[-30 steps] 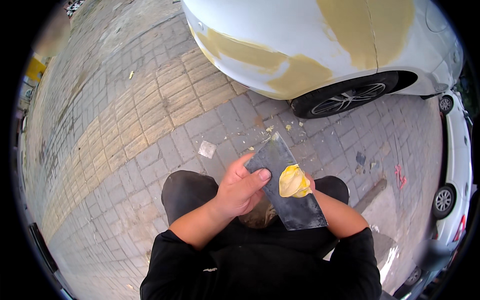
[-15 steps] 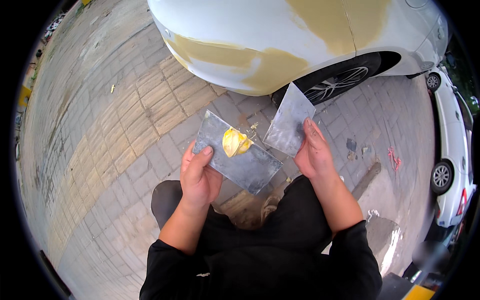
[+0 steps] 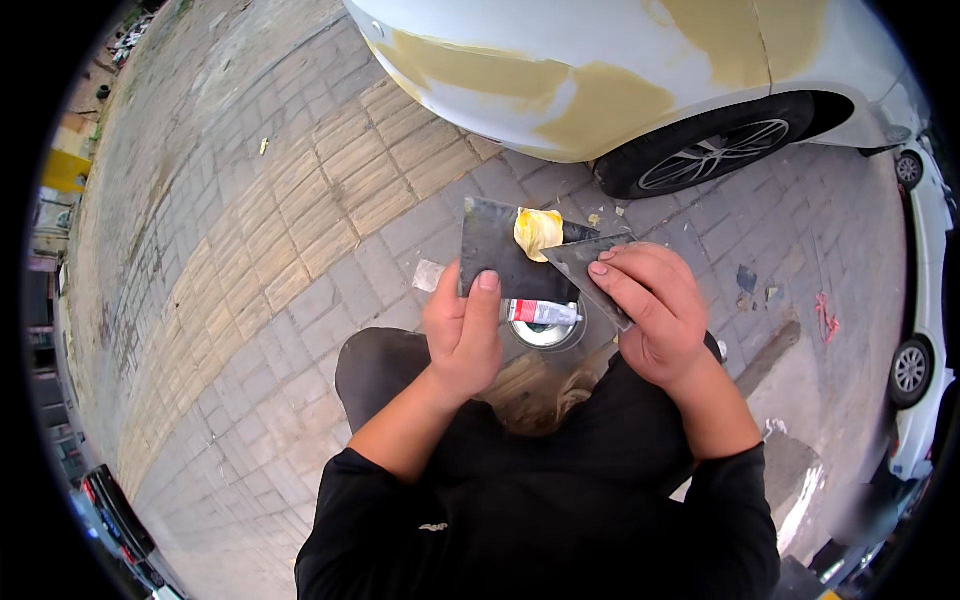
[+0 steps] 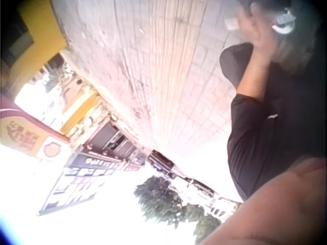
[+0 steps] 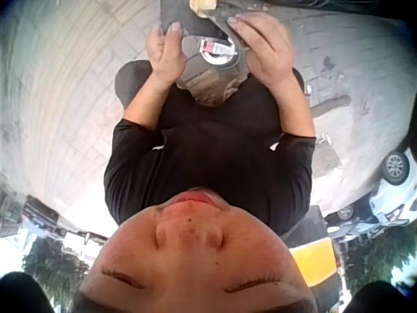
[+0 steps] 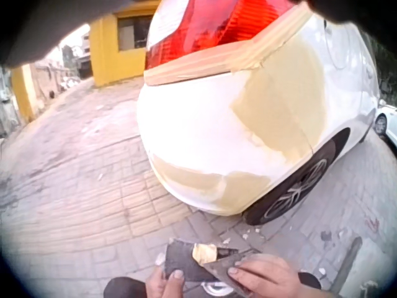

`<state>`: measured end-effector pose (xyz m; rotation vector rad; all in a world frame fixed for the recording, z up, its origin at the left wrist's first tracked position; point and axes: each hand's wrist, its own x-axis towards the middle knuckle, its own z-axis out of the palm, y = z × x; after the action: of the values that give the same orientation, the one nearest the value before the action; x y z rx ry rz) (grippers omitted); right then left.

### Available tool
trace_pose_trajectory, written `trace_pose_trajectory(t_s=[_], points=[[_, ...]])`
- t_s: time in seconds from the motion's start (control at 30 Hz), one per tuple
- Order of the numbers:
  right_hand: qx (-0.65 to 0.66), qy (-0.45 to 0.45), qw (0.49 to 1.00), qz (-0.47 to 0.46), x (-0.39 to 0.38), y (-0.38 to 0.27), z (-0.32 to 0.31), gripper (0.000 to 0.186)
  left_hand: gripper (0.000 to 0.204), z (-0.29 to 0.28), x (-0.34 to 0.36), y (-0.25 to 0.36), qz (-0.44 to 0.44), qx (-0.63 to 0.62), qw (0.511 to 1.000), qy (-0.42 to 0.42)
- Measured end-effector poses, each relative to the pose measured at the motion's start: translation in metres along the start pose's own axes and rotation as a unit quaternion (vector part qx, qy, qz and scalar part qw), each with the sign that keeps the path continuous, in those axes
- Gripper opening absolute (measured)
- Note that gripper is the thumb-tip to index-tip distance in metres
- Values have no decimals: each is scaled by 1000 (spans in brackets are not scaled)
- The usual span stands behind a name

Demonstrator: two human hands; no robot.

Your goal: The person squats beside a white car and uses a sanding block to smooth the rear bumper. They then scoop body filler from a can onto a metal mixing board, add a hardener from a tube, and mix the two substances together with a putty knife.

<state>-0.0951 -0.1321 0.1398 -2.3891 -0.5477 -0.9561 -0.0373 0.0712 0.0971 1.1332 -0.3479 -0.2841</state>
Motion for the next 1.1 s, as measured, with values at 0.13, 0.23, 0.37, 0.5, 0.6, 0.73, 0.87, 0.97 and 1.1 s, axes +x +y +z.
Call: trace_pose_trajectory(t_s=[0.13, 0.23, 0.37, 0.5, 0.6, 0.73, 0.87, 0.97, 1.1], points=[[-10, -13, 1000, -26, -4, -9, 5, 37, 28, 7, 0, 2, 36, 49, 998, 13], [0, -74, 997, 4, -7, -12, 13, 38, 29, 9, 1, 0, 51, 31, 998, 24], [6, -38, 999, -16, -8, -10, 16, 38, 29, 14, 2, 4, 49, 3, 997, 51], [10, -51, 999, -5, -6, -10, 15, 37, 30, 4, -2, -2, 56, 18, 998, 25], [8, -26, 1000, -14, -2, -9, 15, 37, 29, 5, -2, -2, 45, 0, 998, 41], [38, -63, 997, 1, -5, -10, 20, 37, 26, 5, -3, -1, 48, 34, 997, 47], [27, -24, 999, -5, -2, -12, 17, 38, 25, 9, -4, 2, 65, 57, 995, 48], [32, -38, 999, 11, -5, -14, 20, 38, 24, 10, -4, 1, 70, 56, 995, 51], [27, -15, 1000, 6, -3, -10, 17, 39, 24, 11, -4, 0, 70, 55, 995, 55]])
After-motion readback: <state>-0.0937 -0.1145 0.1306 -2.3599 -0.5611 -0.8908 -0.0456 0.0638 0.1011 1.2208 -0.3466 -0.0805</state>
